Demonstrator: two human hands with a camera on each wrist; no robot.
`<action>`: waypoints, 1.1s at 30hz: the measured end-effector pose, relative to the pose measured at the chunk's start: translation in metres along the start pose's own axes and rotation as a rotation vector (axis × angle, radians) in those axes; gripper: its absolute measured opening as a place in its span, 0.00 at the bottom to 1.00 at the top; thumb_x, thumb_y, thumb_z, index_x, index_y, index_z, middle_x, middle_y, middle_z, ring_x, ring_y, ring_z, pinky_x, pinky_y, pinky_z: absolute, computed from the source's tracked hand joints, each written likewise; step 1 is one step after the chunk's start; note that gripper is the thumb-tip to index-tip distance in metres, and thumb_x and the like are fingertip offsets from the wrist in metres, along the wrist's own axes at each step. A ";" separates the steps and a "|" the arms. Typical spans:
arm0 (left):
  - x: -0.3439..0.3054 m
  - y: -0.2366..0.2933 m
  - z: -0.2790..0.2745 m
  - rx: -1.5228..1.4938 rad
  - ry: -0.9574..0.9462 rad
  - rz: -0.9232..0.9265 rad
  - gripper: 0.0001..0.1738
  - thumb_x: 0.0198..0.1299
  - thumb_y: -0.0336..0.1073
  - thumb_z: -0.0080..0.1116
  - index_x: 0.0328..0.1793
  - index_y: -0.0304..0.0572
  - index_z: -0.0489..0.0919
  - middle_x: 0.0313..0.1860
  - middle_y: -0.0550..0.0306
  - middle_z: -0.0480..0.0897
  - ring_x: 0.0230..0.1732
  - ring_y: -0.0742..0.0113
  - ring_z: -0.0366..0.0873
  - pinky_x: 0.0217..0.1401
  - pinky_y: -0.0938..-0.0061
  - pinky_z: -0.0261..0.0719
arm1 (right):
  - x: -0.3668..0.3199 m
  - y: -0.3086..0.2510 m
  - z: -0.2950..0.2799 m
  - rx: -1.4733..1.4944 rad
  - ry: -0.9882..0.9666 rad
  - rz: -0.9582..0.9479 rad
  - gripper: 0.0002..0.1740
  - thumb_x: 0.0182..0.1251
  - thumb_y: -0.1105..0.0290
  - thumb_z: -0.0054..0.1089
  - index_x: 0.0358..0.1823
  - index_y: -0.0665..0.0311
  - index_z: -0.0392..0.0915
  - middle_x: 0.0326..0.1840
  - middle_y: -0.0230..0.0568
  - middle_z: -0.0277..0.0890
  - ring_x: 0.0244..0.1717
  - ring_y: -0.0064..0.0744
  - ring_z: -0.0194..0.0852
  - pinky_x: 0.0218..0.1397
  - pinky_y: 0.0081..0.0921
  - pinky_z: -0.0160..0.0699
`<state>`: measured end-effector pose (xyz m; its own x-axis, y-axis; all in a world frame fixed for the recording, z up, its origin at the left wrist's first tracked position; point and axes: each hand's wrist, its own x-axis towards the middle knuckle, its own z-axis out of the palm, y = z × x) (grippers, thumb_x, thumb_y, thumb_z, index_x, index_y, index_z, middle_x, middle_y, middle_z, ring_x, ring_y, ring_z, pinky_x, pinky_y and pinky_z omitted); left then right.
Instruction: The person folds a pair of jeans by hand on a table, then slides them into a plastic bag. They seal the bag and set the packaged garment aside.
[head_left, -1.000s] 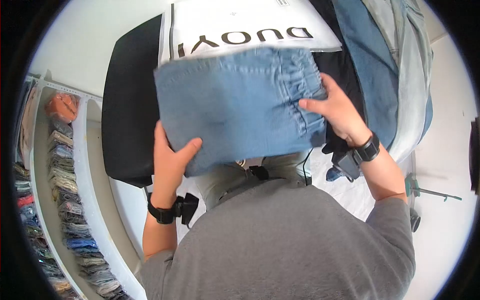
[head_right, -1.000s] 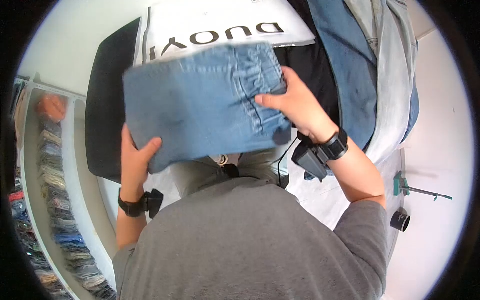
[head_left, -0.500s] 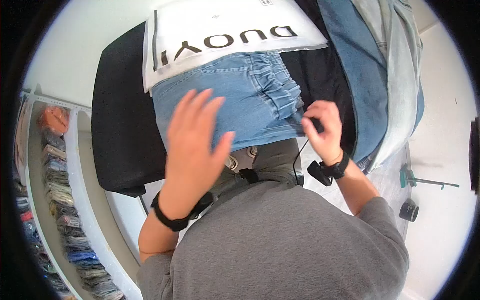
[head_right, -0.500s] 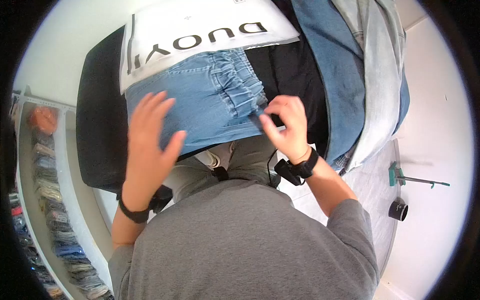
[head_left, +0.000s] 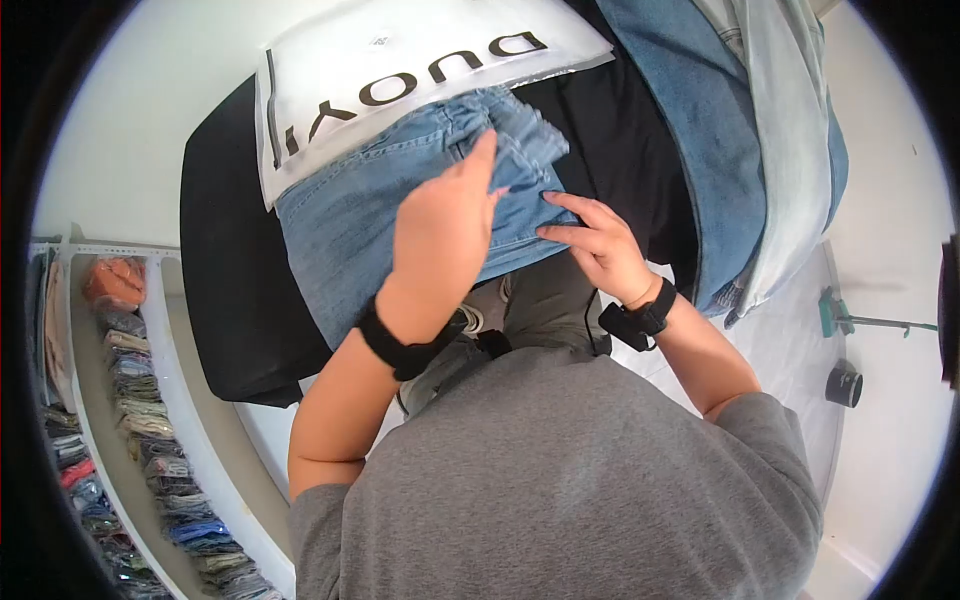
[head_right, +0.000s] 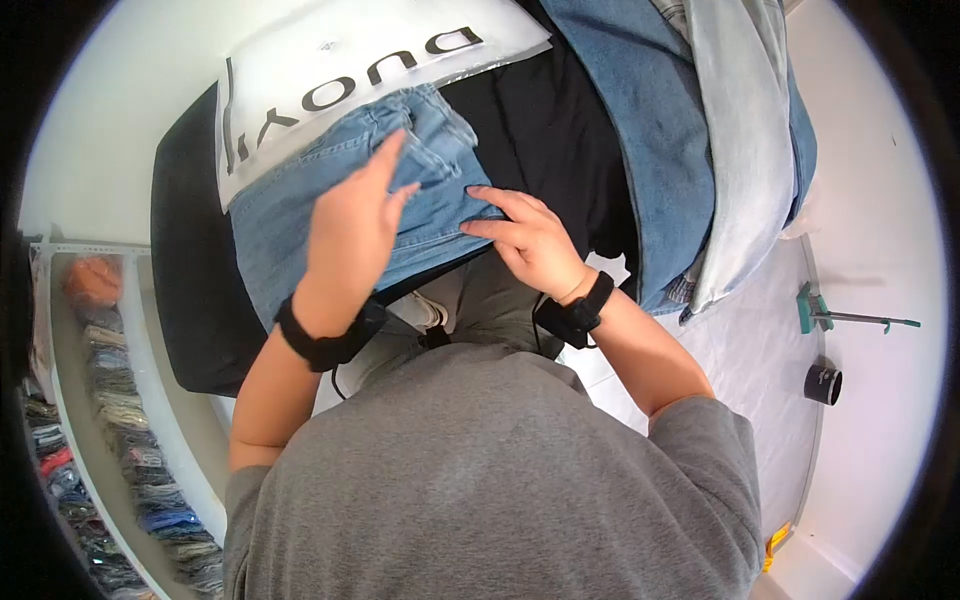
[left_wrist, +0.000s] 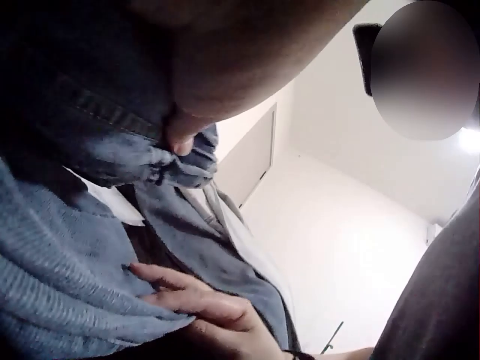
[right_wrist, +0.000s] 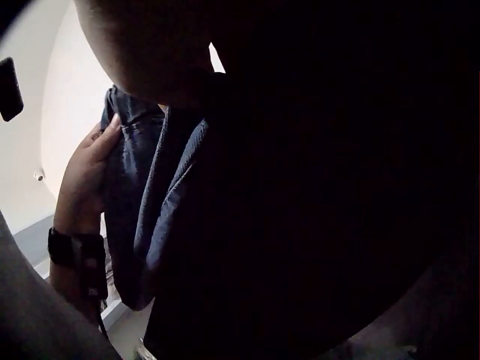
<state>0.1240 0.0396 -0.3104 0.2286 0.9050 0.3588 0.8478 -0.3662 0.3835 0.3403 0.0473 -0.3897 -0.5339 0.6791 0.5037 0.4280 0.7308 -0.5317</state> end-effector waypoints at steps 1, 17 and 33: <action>0.001 0.002 -0.011 -0.071 0.035 -0.010 0.28 0.54 0.33 0.62 0.64 0.43 0.72 0.45 0.42 0.82 0.44 0.44 0.80 0.44 0.61 0.79 | 0.002 -0.003 0.001 0.010 0.006 0.004 0.22 0.47 0.83 0.55 0.44 0.55 0.84 0.60 0.44 0.72 0.57 0.45 0.73 0.59 0.36 0.72; -0.062 -0.006 -0.020 0.212 -0.207 0.129 0.39 0.48 0.30 0.64 0.70 0.45 0.65 0.67 0.50 0.71 0.68 0.46 0.65 0.67 0.59 0.66 | 0.002 -0.001 -0.006 0.256 -0.013 0.131 0.07 0.49 0.79 0.56 0.32 0.71 0.78 0.44 0.50 0.76 0.51 0.52 0.72 0.58 0.38 0.68; -0.076 -0.016 -0.004 0.240 -0.164 0.172 0.40 0.48 0.45 0.68 0.71 0.57 0.68 0.69 0.49 0.67 0.67 0.40 0.63 0.65 0.45 0.62 | 0.012 -0.008 -0.024 1.245 0.163 0.755 0.18 0.63 0.76 0.49 0.55 0.62 0.70 0.57 0.35 0.72 0.55 0.28 0.70 0.59 0.26 0.64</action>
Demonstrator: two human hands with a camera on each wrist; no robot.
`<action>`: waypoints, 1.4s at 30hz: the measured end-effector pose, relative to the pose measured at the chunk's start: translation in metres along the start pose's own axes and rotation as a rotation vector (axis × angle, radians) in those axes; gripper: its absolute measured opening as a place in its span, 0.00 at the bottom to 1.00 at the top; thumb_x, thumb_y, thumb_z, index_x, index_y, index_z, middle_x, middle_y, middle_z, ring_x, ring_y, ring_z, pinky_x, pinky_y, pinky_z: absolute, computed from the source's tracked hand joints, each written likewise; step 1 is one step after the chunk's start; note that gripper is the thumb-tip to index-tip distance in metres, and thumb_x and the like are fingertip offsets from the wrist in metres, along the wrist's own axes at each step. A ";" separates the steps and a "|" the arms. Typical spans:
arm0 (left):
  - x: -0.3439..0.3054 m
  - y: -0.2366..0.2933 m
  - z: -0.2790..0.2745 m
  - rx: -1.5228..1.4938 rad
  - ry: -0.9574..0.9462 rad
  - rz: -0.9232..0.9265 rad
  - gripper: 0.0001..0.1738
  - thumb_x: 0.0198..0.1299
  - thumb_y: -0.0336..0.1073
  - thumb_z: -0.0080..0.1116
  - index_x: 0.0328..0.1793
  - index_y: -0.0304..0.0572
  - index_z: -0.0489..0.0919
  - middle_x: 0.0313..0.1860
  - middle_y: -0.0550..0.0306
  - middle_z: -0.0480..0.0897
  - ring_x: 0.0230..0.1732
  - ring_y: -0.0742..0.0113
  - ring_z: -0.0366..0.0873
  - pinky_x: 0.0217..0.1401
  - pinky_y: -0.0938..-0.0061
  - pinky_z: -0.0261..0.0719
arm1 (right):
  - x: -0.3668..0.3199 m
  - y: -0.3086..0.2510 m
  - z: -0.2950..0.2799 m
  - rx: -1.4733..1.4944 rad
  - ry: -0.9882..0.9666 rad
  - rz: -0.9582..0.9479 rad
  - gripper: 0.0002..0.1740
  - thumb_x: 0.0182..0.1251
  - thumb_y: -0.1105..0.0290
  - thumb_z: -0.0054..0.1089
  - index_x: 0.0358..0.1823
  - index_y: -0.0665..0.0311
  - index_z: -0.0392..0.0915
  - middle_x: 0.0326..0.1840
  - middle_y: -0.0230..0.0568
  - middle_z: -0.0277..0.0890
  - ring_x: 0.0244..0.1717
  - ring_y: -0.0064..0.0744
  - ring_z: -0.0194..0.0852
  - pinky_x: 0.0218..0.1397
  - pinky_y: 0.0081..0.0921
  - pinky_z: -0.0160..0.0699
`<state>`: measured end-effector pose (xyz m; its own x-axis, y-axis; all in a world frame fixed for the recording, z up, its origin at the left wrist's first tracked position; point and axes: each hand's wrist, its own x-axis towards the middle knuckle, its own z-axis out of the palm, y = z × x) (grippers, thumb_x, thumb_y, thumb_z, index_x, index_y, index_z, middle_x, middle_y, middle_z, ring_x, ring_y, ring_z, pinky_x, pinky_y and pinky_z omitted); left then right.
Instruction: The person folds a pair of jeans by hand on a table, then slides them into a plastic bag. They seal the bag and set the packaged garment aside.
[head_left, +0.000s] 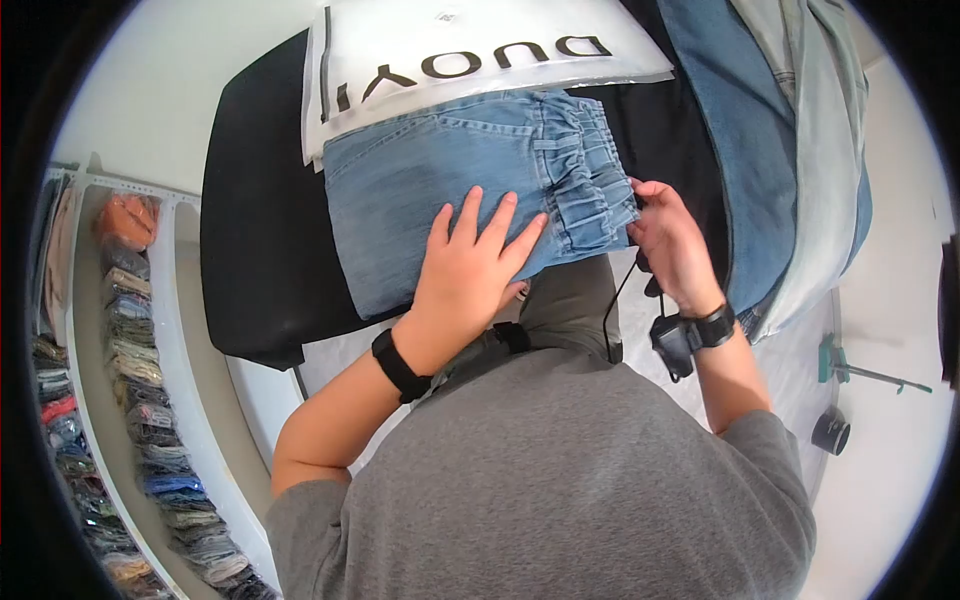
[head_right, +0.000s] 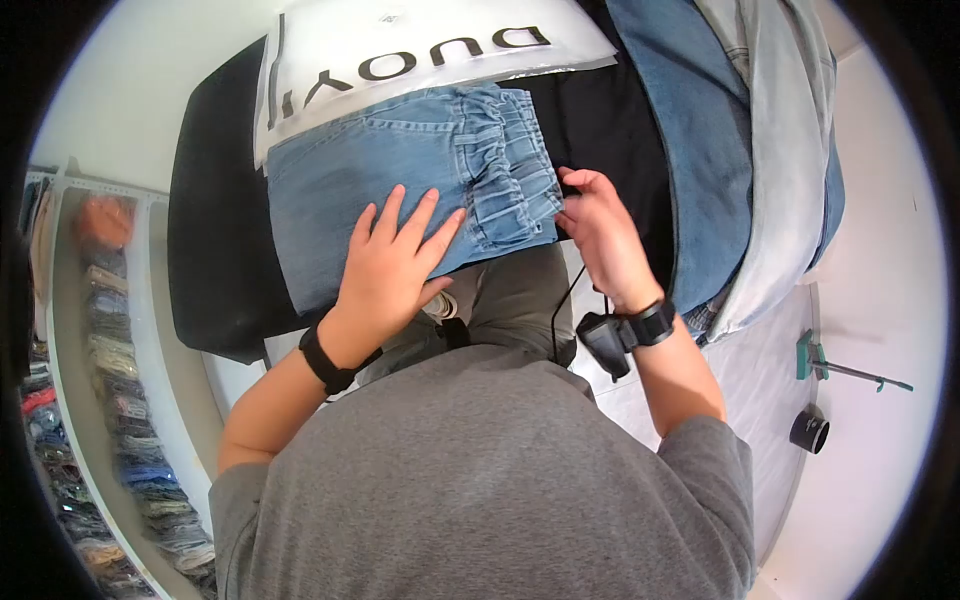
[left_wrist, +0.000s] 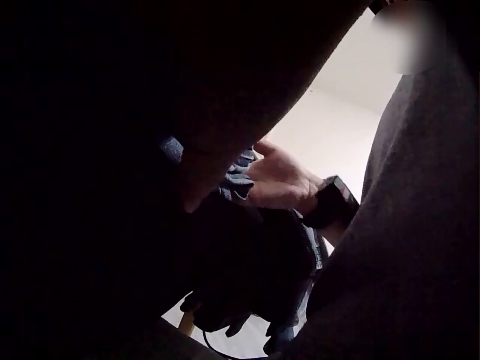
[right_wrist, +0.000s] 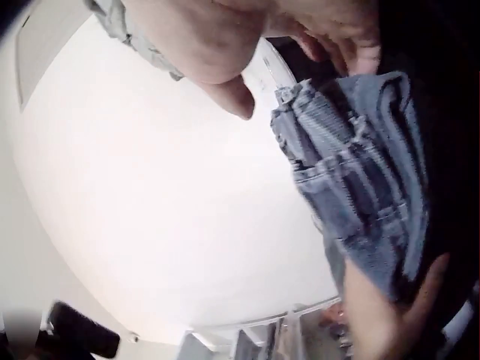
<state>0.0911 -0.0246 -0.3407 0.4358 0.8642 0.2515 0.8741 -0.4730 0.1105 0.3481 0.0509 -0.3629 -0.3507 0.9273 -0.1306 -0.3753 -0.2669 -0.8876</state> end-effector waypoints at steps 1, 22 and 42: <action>-0.001 0.001 0.002 0.044 -0.001 0.002 0.41 0.47 0.45 0.69 0.71 0.58 0.67 0.69 0.49 0.67 0.67 0.40 0.63 0.65 0.45 0.62 | 0.005 -0.008 -0.001 0.077 0.029 0.103 0.14 0.68 0.71 0.50 0.54 0.63 0.71 0.57 0.34 0.73 0.55 0.26 0.70 0.58 0.26 0.64; -0.019 -0.044 -0.030 -0.539 0.352 -0.156 0.21 0.53 0.33 0.63 0.56 0.43 0.78 0.60 0.48 0.76 0.59 0.51 0.74 0.60 0.63 0.71 | 0.080 -0.021 0.024 -0.229 -0.154 0.625 0.18 0.61 0.68 0.65 0.51 0.69 0.78 0.48 0.39 0.81 0.47 0.30 0.80 0.52 0.29 0.79; -0.028 -0.059 -0.074 -0.663 0.260 -0.841 0.40 0.47 0.35 0.65 0.68 0.33 0.63 0.56 0.38 0.75 0.55 0.47 0.76 0.60 0.64 0.72 | 0.059 -0.035 0.051 -0.141 -0.105 0.579 0.16 0.60 0.73 0.63 0.49 0.70 0.78 0.47 0.40 0.81 0.46 0.30 0.80 0.50 0.26 0.80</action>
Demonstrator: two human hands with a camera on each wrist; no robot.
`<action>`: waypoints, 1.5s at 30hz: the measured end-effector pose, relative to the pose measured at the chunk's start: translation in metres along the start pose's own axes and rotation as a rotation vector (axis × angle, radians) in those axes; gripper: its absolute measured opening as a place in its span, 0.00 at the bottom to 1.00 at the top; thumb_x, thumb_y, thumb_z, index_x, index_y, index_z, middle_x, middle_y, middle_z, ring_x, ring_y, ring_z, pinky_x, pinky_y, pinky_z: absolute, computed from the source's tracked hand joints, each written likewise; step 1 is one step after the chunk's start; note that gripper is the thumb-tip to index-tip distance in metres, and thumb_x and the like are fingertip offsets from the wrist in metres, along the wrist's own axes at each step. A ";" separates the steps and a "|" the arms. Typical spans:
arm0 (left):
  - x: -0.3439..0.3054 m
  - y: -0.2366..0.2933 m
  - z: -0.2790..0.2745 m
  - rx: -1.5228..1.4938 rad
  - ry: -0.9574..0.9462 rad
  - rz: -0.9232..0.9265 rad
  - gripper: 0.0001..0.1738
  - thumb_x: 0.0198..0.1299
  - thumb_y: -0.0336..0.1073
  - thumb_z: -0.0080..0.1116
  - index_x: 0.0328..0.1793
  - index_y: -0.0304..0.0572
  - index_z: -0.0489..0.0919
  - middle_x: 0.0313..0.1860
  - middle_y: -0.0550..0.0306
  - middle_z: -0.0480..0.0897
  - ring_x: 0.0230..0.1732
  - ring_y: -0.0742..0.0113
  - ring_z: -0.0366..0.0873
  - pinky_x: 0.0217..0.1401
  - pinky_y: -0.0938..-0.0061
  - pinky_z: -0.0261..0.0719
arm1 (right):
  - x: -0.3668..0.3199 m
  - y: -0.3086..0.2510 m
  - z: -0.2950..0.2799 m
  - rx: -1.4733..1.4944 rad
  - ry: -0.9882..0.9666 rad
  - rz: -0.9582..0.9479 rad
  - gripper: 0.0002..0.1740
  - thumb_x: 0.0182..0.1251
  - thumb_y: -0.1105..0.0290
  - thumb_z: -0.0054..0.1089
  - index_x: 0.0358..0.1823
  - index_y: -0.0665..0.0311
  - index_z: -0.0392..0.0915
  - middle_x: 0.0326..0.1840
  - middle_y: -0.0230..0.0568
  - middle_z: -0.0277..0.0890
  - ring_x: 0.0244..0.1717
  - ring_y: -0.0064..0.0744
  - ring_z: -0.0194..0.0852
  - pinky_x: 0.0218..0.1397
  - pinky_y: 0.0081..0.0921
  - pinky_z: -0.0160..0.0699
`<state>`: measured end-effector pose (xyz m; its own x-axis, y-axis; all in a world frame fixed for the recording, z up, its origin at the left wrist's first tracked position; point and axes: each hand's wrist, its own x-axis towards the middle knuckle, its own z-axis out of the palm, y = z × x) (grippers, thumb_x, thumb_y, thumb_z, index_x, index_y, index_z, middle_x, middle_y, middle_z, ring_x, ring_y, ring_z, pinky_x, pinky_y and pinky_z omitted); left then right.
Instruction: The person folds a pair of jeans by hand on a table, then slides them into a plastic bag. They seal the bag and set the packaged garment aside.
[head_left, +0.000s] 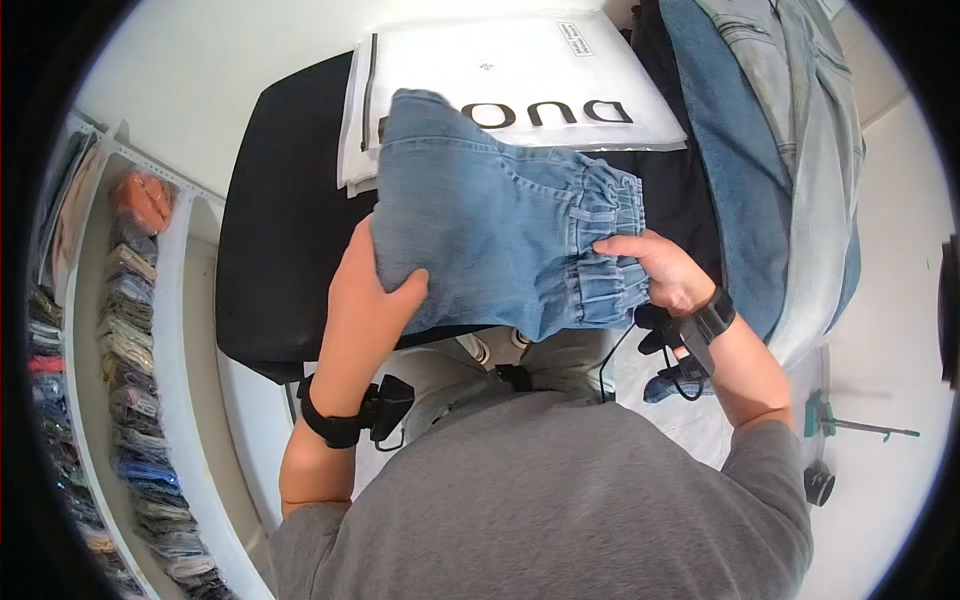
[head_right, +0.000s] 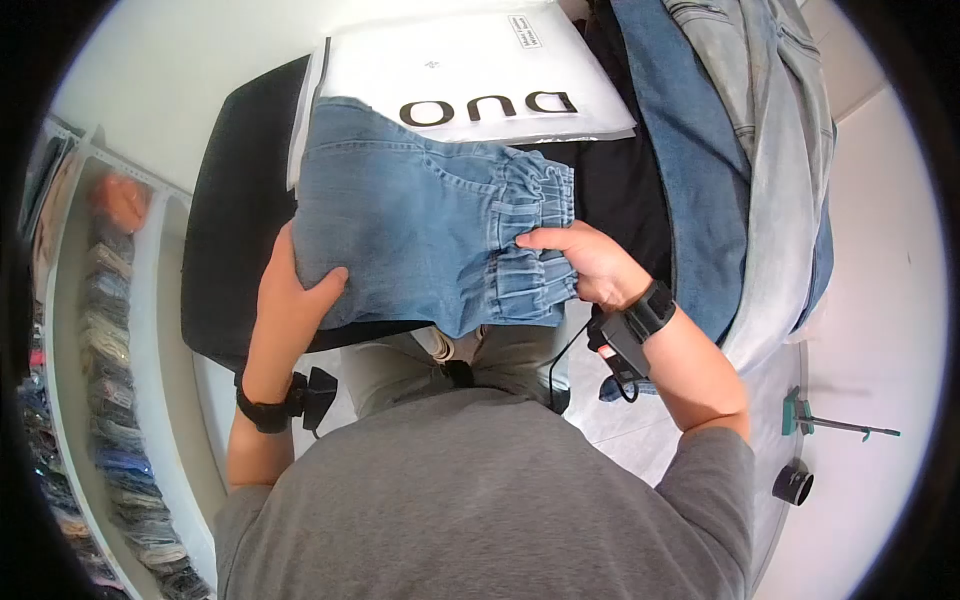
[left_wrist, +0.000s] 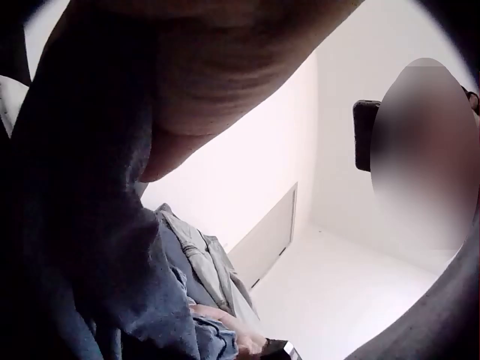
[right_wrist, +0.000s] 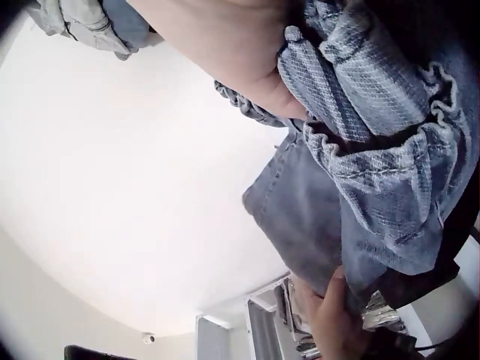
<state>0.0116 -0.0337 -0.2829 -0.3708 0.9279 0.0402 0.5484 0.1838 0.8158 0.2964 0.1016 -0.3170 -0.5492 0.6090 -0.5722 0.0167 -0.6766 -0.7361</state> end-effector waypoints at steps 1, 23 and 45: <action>0.000 0.004 0.001 0.177 0.024 0.115 0.40 0.47 0.35 0.64 0.68 0.34 0.64 0.56 0.37 0.76 0.55 0.43 0.76 0.59 0.62 0.72 | -0.001 0.000 0.002 -0.016 0.015 -0.037 0.16 0.60 0.73 0.62 0.50 0.70 0.78 0.47 0.40 0.81 0.45 0.30 0.80 0.49 0.26 0.80; -0.020 -0.029 0.067 0.667 -0.282 0.770 0.34 0.56 0.56 0.59 0.63 0.42 0.74 0.66 0.49 0.72 0.69 0.50 0.65 0.69 0.47 0.61 | -0.013 -0.004 0.023 0.058 0.022 -0.152 0.14 0.60 0.76 0.60 0.48 0.70 0.78 0.43 0.40 0.82 0.41 0.29 0.82 0.45 0.26 0.82; -0.029 -0.076 0.073 -0.895 -0.026 0.131 0.38 0.49 0.55 0.70 0.56 0.31 0.74 0.54 0.48 0.78 0.57 0.61 0.73 0.60 0.67 0.69 | 0.067 -0.052 0.140 -1.087 -0.774 -0.400 0.29 0.67 0.68 0.54 0.70 0.62 0.62 0.72 0.42 0.55 0.70 0.37 0.56 0.72 0.35 0.55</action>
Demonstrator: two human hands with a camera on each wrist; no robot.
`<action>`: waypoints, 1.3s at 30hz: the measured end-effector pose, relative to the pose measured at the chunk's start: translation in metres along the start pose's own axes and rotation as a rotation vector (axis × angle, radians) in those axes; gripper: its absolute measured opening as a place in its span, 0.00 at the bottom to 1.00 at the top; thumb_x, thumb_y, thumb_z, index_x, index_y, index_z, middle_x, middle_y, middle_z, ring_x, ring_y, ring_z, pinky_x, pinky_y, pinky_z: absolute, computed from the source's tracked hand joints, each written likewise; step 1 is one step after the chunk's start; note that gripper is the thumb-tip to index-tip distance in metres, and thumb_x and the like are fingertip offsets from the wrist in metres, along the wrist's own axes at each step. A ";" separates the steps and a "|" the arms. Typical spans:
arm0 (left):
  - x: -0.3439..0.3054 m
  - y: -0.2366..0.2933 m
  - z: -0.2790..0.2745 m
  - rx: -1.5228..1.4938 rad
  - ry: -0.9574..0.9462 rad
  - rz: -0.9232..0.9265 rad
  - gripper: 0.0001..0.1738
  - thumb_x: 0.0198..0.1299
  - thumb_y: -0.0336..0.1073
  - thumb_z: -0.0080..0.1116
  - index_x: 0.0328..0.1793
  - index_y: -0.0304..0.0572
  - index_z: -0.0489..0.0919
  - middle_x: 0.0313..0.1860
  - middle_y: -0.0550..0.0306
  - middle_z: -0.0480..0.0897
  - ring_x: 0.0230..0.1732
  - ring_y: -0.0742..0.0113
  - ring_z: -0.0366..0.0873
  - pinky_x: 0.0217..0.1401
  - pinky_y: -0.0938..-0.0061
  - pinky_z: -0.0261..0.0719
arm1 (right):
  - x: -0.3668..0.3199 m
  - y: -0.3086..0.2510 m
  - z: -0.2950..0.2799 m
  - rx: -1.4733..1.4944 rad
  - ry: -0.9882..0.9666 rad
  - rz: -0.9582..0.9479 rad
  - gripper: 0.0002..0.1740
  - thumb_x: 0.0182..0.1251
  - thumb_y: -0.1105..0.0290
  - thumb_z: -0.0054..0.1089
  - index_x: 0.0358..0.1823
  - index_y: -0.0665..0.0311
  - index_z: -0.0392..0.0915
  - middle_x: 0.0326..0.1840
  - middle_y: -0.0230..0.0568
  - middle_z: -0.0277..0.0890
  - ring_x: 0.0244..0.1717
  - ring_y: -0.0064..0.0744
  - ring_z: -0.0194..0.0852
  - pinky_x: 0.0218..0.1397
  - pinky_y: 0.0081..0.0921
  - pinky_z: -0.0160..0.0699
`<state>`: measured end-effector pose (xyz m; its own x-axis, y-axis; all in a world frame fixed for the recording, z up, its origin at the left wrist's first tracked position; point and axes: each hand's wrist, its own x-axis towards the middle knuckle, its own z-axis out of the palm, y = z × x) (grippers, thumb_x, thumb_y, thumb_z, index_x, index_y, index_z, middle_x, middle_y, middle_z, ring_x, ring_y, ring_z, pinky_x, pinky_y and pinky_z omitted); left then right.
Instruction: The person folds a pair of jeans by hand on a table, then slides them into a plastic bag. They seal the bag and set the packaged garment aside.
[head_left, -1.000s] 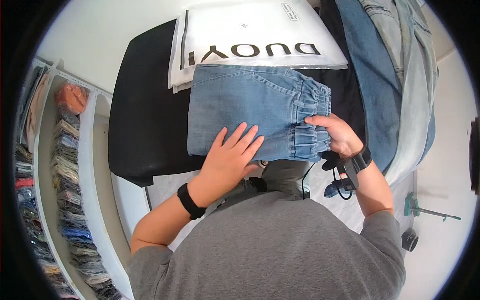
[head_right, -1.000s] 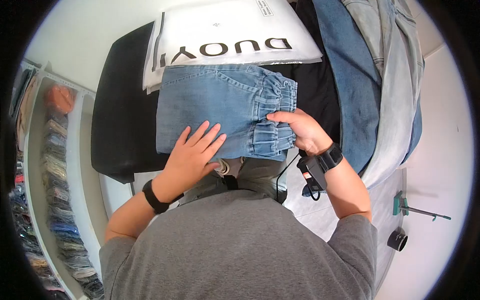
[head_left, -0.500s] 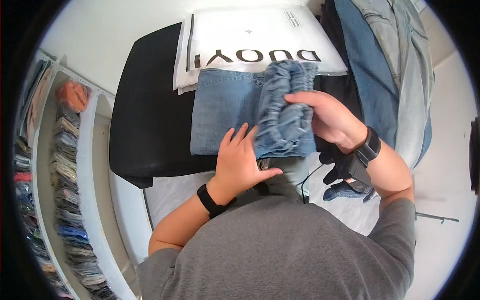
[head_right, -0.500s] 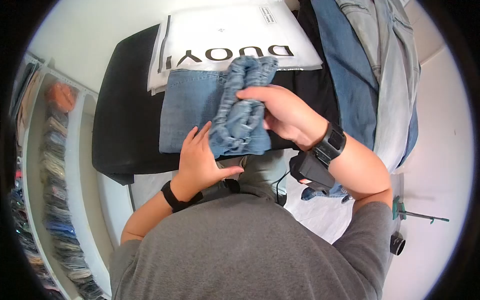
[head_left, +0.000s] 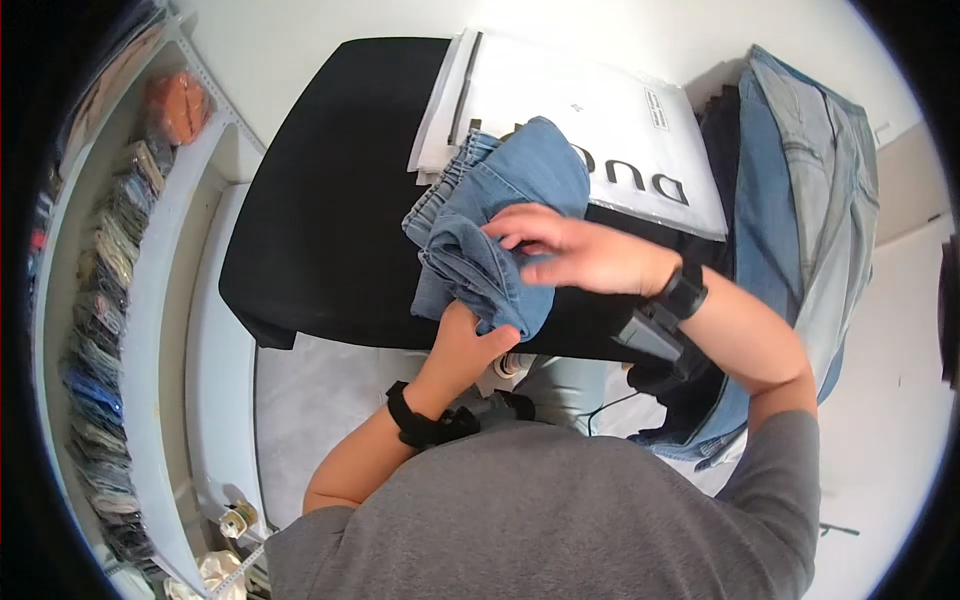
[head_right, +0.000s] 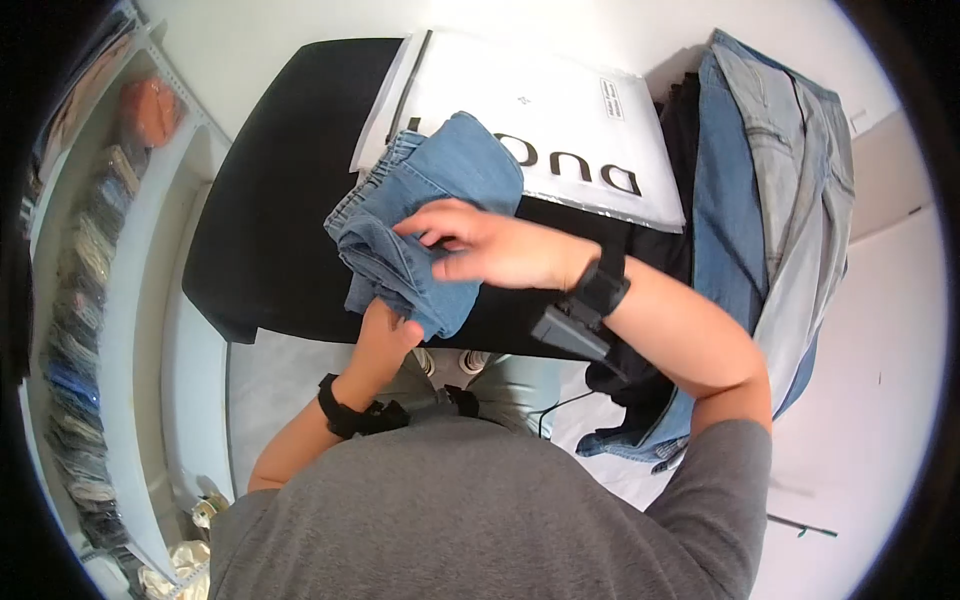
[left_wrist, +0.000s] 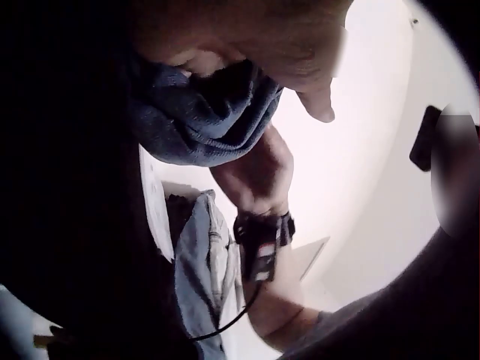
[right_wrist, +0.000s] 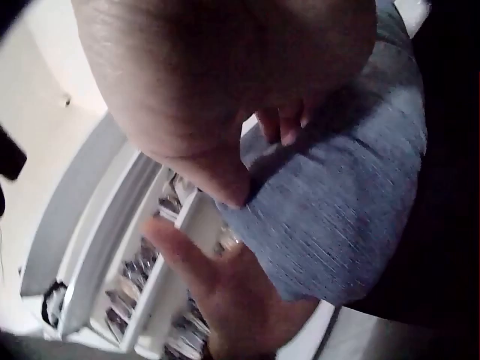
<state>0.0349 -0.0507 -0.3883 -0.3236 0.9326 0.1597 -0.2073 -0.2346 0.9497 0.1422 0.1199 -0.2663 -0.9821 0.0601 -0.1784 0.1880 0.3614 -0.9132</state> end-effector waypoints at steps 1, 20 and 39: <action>0.002 0.003 0.000 -0.007 0.015 0.005 0.38 0.49 0.55 0.70 0.56 0.31 0.74 0.54 0.48 0.78 0.57 0.61 0.73 0.60 0.67 0.69 | 0.002 0.004 0.006 -0.161 -0.002 -0.093 0.31 0.67 0.68 0.54 0.71 0.61 0.60 0.74 0.44 0.51 0.71 0.40 0.53 0.73 0.36 0.54; 0.004 0.012 0.018 0.136 0.119 0.022 0.14 0.60 0.38 0.60 0.40 0.31 0.79 0.31 0.47 0.83 0.31 0.63 0.80 0.37 0.70 0.76 | 0.096 -0.029 -0.046 -1.208 -0.242 -0.313 0.65 0.26 0.68 0.81 0.74 0.52 0.53 0.78 0.42 0.48 0.79 0.42 0.42 0.77 0.50 0.42; -0.002 0.024 0.009 0.385 -0.054 0.288 0.15 0.50 0.39 0.66 0.34 0.33 0.77 0.33 0.42 0.81 0.39 0.47 0.79 0.49 0.62 0.76 | 0.070 -0.038 -0.038 -1.345 -0.455 -0.100 0.49 0.23 0.49 0.79 0.54 0.63 0.73 0.46 0.41 0.77 0.53 0.44 0.72 0.59 0.39 0.62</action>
<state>0.0391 -0.0557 -0.3633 -0.2672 0.8597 0.4354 0.2441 -0.3767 0.8936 0.0657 0.1460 -0.2306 -0.8536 -0.2243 -0.4701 -0.2860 0.9561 0.0632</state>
